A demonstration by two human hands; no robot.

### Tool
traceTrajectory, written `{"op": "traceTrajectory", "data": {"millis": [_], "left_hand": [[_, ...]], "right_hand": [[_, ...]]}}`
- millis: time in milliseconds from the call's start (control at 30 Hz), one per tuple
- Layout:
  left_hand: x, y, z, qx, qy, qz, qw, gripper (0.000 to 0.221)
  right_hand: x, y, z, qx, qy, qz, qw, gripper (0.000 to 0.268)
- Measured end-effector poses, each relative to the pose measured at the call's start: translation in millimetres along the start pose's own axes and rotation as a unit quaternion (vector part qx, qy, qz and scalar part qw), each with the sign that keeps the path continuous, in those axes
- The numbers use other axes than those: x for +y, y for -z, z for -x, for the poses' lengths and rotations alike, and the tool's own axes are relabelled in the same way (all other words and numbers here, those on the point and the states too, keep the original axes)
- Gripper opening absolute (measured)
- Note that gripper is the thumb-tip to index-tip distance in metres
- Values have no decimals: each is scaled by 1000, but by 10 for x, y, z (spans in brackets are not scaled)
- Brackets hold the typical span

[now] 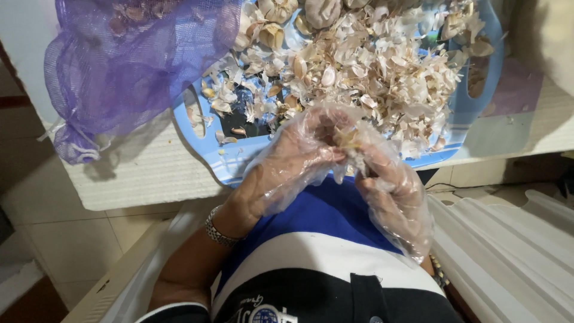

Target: Peeling garlic cloves by hand using a small knife to trim the ends and remove the skin.

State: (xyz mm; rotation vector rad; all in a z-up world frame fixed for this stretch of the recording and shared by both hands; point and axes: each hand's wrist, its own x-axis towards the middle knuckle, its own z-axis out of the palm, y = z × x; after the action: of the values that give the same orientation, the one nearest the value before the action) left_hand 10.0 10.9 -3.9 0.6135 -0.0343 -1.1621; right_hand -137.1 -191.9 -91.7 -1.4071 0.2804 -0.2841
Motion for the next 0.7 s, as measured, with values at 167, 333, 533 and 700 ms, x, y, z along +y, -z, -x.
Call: {"op": "traceTrajectory", "data": {"millis": [167,333,533,700], "left_hand": [[-777,1262,1080,22,-200,-615,763,62],[-248,198,-7,-177,-219,-204,938,82],[-96,-19,-155,-31,-78,5,996,26],[22,56,-186,15,-203,-206,957,15]], "right_hand": [[-588,-1018,-1152,6,-21,13,1000,41],[-1004,-618,-24,-2,-70,-131,989,28],[-553,-428,144,151,-211,-125,958,17],[-708,-227,-124,58,-244,-273,929,12]]}}
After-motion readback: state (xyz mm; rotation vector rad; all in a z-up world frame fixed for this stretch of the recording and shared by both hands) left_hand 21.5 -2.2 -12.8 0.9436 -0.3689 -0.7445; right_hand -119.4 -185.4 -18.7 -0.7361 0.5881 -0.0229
